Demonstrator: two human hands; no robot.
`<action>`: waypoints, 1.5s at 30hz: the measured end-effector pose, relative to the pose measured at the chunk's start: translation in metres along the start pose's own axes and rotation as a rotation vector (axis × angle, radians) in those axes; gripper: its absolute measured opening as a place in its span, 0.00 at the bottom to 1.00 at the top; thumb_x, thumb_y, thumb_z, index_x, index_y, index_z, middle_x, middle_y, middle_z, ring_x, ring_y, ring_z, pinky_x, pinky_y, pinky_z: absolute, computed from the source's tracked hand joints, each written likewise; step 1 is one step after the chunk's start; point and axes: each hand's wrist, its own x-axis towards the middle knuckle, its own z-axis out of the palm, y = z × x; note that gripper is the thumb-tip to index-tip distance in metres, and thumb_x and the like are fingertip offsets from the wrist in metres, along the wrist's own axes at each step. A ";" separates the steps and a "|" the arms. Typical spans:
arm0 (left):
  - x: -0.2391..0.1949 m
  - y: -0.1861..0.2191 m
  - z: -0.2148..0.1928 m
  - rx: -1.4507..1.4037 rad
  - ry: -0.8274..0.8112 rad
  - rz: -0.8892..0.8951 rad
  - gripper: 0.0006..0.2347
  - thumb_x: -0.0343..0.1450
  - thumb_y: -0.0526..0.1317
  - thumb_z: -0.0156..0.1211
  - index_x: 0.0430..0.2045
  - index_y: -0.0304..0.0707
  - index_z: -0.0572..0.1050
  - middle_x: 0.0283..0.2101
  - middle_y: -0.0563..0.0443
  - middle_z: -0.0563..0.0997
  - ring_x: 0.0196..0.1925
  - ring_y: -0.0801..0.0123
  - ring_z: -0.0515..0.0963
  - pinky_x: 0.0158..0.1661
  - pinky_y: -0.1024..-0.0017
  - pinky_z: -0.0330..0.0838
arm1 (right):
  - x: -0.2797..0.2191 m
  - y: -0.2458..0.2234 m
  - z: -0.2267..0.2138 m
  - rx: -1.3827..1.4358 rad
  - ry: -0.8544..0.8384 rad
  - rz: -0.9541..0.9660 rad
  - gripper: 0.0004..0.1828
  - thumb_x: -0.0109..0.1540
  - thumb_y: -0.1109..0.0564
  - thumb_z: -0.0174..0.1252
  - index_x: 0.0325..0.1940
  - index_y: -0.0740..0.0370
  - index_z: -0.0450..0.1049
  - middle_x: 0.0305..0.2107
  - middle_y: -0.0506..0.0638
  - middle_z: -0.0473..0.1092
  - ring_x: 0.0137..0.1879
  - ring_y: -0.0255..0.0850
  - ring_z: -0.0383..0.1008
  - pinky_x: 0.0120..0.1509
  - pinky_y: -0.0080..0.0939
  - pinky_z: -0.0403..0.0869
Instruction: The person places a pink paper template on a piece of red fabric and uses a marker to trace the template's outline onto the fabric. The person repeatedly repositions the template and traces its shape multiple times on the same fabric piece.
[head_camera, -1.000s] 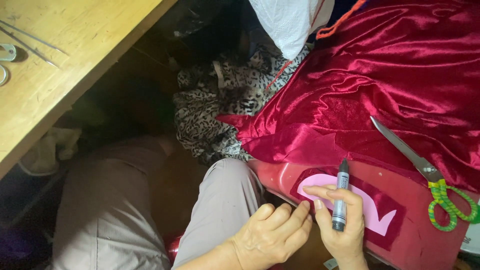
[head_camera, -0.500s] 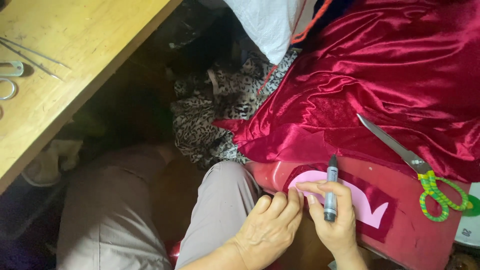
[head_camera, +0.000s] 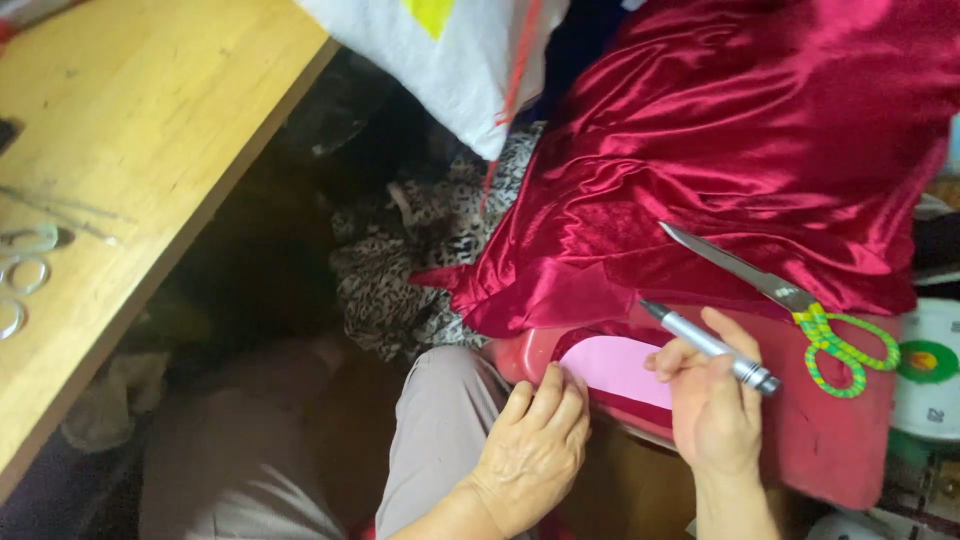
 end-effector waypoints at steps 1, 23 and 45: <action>0.000 0.000 0.001 -0.003 0.001 0.023 0.16 0.73 0.38 0.51 0.49 0.25 0.78 0.54 0.34 0.78 0.61 0.42 0.74 0.51 0.54 0.69 | 0.000 -0.003 -0.005 0.000 0.019 -0.013 0.27 0.73 0.42 0.48 0.73 0.56 0.60 0.31 0.57 0.73 0.39 0.45 0.74 0.56 0.52 0.77; 0.016 -0.008 0.037 0.059 0.088 0.111 0.14 0.75 0.41 0.53 0.51 0.32 0.76 0.52 0.40 0.80 0.52 0.53 0.81 0.46 0.60 0.74 | -0.031 -0.052 -0.081 -0.983 0.366 0.007 0.21 0.58 0.60 0.66 0.53 0.59 0.68 0.45 0.49 0.78 0.47 0.38 0.83 0.56 0.38 0.77; 0.046 -0.015 0.032 -0.017 -0.048 0.275 0.12 0.76 0.36 0.49 0.50 0.32 0.76 0.56 0.43 0.80 0.57 0.55 0.80 0.48 0.69 0.77 | -0.034 -0.040 -0.077 -1.012 0.274 -0.136 0.24 0.57 0.64 0.68 0.54 0.63 0.67 0.51 0.57 0.74 0.60 0.48 0.78 0.68 0.43 0.76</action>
